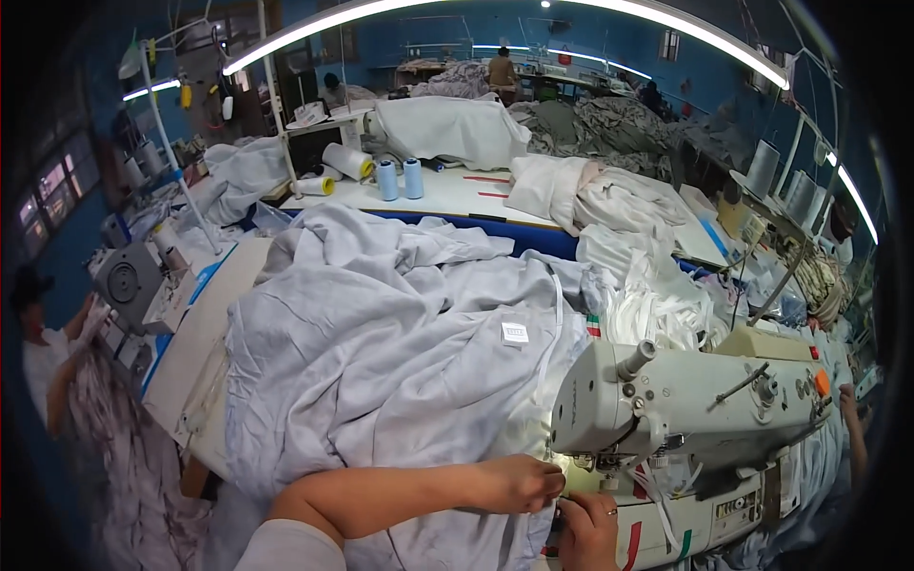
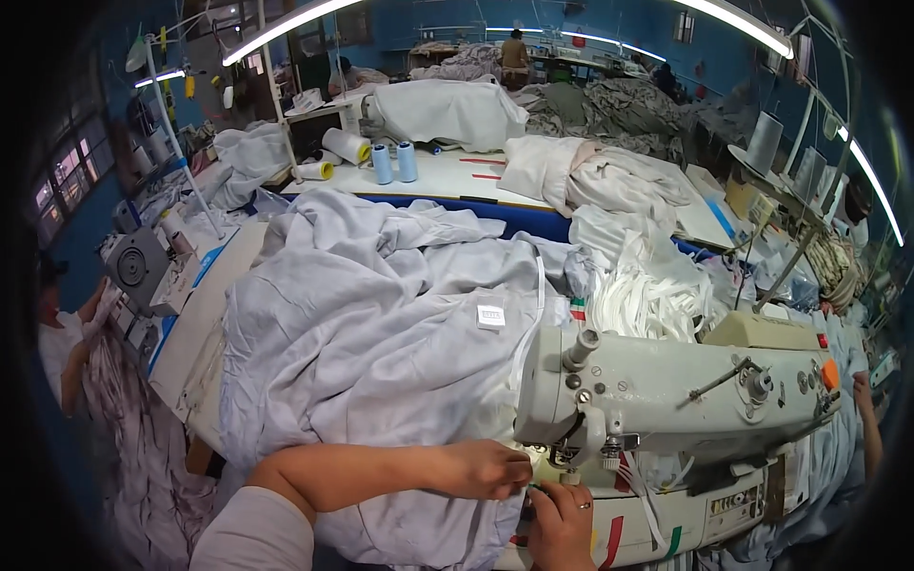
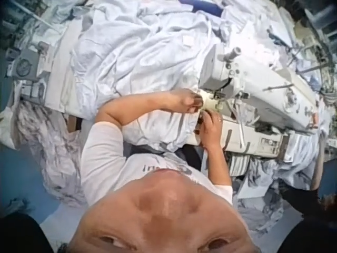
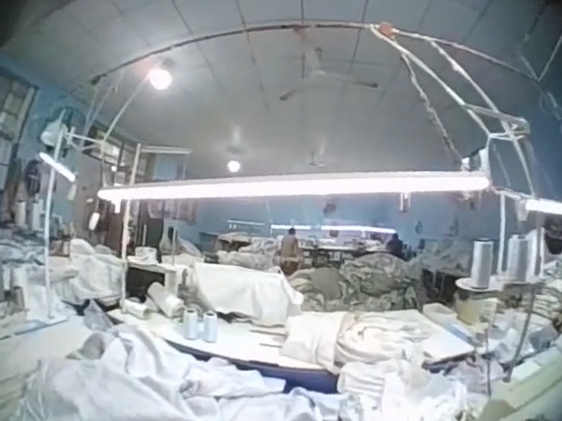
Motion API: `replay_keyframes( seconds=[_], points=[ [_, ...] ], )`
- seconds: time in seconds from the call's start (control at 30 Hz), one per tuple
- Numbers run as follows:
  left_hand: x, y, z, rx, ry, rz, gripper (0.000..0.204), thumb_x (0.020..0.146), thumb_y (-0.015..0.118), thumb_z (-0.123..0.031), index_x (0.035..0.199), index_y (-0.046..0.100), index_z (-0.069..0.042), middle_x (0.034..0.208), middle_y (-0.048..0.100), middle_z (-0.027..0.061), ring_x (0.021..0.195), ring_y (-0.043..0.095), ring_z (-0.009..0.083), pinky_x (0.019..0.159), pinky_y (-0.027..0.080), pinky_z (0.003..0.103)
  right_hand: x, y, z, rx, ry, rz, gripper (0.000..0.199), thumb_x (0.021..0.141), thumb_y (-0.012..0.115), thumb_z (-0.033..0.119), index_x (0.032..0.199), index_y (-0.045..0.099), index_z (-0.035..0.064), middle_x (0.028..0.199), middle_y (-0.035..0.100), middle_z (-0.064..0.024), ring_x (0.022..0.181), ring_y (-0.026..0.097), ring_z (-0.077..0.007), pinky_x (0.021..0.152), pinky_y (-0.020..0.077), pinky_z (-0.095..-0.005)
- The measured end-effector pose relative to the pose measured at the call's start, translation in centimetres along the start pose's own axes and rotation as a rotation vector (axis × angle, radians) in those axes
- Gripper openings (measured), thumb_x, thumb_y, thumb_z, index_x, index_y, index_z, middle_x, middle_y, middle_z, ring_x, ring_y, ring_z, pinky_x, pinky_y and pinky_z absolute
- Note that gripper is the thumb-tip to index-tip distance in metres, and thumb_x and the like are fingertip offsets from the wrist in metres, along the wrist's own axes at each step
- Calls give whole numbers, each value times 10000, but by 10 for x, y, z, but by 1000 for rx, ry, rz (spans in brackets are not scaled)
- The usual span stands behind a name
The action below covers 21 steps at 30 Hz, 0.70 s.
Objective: Sewing white fabric pillow covers using an industrial sewing machine in a factory setting.
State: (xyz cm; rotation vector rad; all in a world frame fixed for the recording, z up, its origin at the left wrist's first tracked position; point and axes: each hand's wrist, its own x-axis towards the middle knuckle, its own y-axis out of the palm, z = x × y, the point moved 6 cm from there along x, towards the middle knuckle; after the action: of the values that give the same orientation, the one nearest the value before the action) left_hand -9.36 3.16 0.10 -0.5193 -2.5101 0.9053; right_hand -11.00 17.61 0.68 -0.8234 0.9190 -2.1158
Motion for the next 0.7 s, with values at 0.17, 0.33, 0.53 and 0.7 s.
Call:
replay_keyframes(
  seconds=[0.17,0.33,0.53,0.7],
  points=[
    [8,-2,1,-28,-5,-28,155,738,592,-50,866,509,-19,846,548,150,752,570,374,629,460,442,2,-6,4,-101,-208,-125,377,613,593,5,986,635,38,1009,592,-144,883,561,-330,811,441,-464],
    [1,-20,-6,60,-63,-85,140,719,596,-23,858,575,-21,796,595,115,748,603,334,632,488,413,16,-1,5,-35,-206,-174,375,631,630,-5,1001,644,55,1019,604,-129,885,564,-327,815,455,-432],
    [10,-19,-15,42,-54,-58,134,724,589,-24,857,582,-33,793,595,109,743,608,318,635,501,406,6,-8,5,-85,-174,-192,410,641,646,8,1050,641,43,1023,595,-128,918,552,-333,849,455,-430],
    [2,-17,-15,64,-110,-31,116,727,597,-37,840,576,-46,791,601,98,742,612,310,630,509,399,2,-6,9,-50,-158,-202,407,634,648,9,1040,635,35,1006,585,-130,925,546,-334,851,451,-437]
  ],
)
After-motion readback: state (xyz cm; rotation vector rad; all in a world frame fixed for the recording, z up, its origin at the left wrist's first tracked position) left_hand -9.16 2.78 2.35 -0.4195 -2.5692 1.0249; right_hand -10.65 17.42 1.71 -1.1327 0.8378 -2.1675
